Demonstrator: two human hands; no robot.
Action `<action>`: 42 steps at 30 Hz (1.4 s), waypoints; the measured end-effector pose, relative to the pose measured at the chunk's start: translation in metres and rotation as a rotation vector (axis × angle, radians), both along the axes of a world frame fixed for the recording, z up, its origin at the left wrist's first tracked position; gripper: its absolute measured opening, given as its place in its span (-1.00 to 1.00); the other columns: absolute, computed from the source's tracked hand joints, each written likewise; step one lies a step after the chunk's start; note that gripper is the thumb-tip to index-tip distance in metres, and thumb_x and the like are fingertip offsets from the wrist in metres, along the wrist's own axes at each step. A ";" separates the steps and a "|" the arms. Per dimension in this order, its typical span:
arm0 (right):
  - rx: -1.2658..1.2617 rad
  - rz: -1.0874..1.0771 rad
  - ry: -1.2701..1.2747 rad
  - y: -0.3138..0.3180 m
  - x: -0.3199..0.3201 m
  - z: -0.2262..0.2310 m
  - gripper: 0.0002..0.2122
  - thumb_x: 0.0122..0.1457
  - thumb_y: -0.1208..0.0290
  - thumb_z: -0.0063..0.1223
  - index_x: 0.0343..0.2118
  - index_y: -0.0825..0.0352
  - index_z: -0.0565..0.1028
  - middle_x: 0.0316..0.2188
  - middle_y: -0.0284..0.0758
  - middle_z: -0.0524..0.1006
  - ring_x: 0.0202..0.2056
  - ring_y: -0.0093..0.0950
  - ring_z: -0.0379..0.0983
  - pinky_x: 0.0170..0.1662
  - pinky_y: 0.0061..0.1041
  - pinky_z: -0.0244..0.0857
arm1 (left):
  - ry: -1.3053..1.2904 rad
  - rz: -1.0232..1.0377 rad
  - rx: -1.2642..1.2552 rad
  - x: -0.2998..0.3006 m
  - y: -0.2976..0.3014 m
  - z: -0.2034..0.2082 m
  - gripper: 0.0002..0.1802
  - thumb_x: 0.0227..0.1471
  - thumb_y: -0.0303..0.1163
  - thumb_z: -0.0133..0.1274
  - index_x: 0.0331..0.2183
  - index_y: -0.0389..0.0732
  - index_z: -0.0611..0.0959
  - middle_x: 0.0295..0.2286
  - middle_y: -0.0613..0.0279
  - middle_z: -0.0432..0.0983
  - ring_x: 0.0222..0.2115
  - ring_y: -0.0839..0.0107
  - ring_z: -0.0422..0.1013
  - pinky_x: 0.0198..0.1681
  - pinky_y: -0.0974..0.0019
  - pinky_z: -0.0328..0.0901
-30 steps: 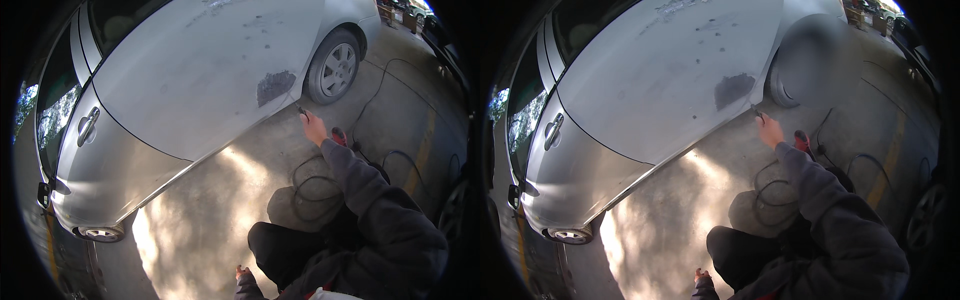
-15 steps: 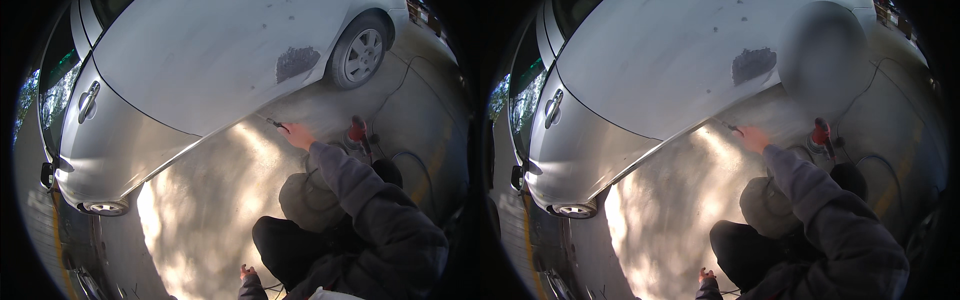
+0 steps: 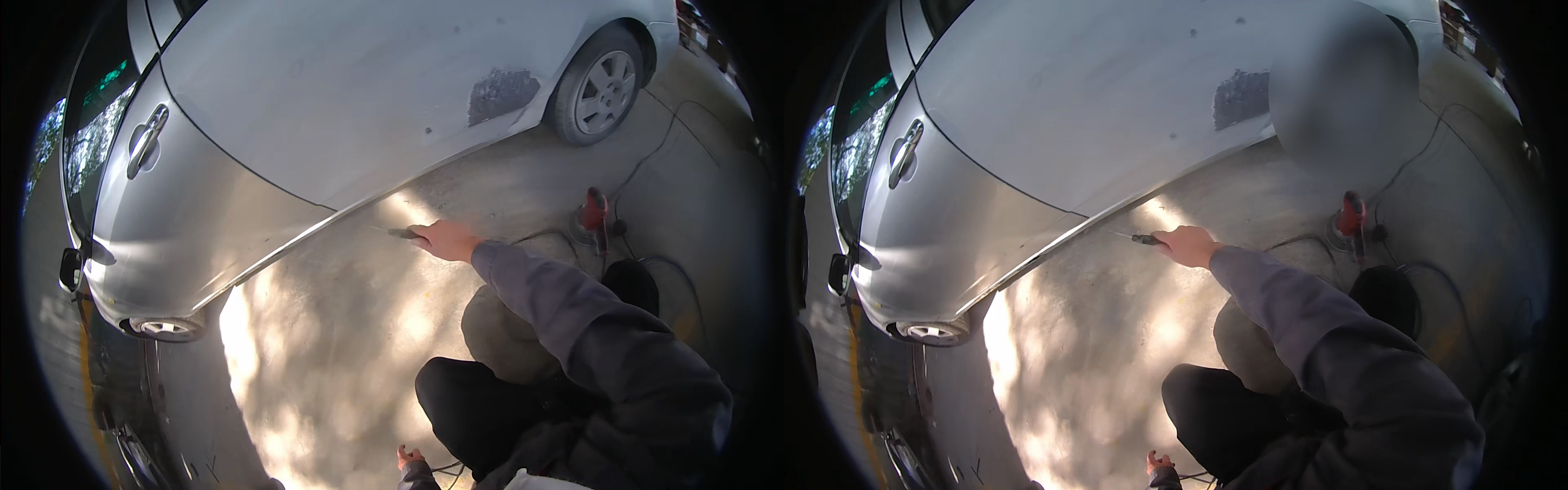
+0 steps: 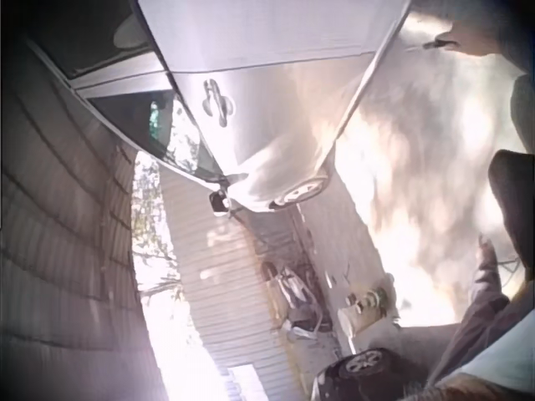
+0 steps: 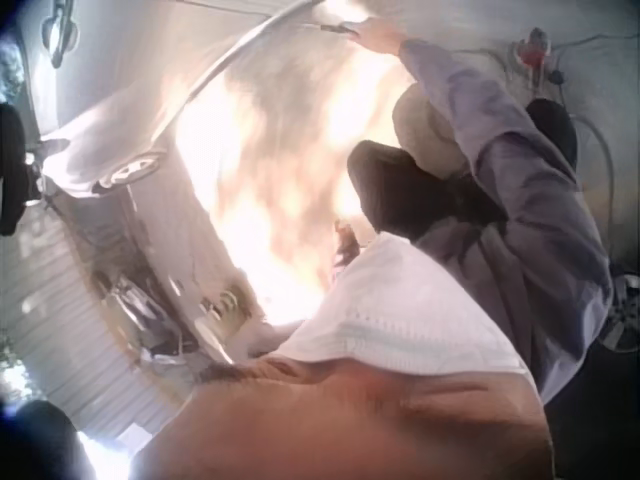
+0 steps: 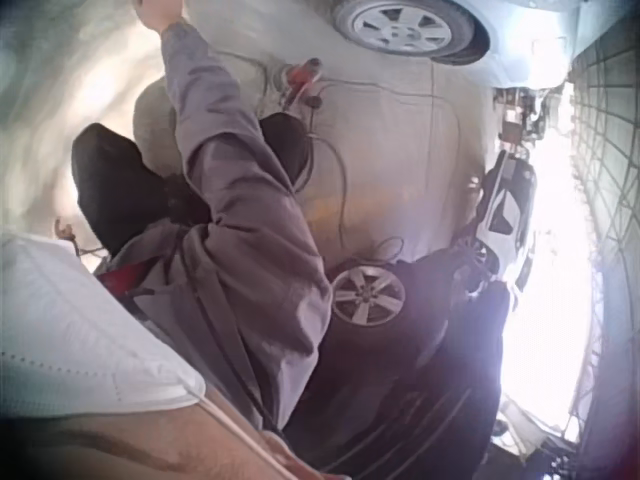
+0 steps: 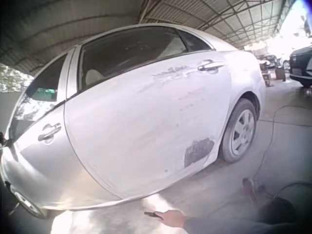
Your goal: The person scrapes paint off the rear door and window trim of a silver sedan using a handheld scraper and a heat gun. They work along the window edge and lower door panel, removing patches of paint and wiping the surface with their hand.
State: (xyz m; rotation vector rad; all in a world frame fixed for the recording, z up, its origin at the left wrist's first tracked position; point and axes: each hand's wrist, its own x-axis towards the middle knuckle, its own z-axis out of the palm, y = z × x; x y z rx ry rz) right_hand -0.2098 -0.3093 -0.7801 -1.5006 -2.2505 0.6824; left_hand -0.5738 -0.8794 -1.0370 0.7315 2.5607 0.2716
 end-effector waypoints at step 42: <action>0.390 -0.722 0.783 -0.020 0.434 0.049 -0.52 0.39 0.43 0.15 0.35 0.29 0.43 -0.18 -0.02 0.65 -0.21 -0.06 0.62 -0.10 -0.27 0.49 | 1.526 -2.085 0.878 0.699 0.846 0.458 -0.13 0.36 0.12 0.00 0.49 -0.10 0.24 0.52 0.25 0.01 0.53 0.22 -0.09 0.56 -0.01 -0.11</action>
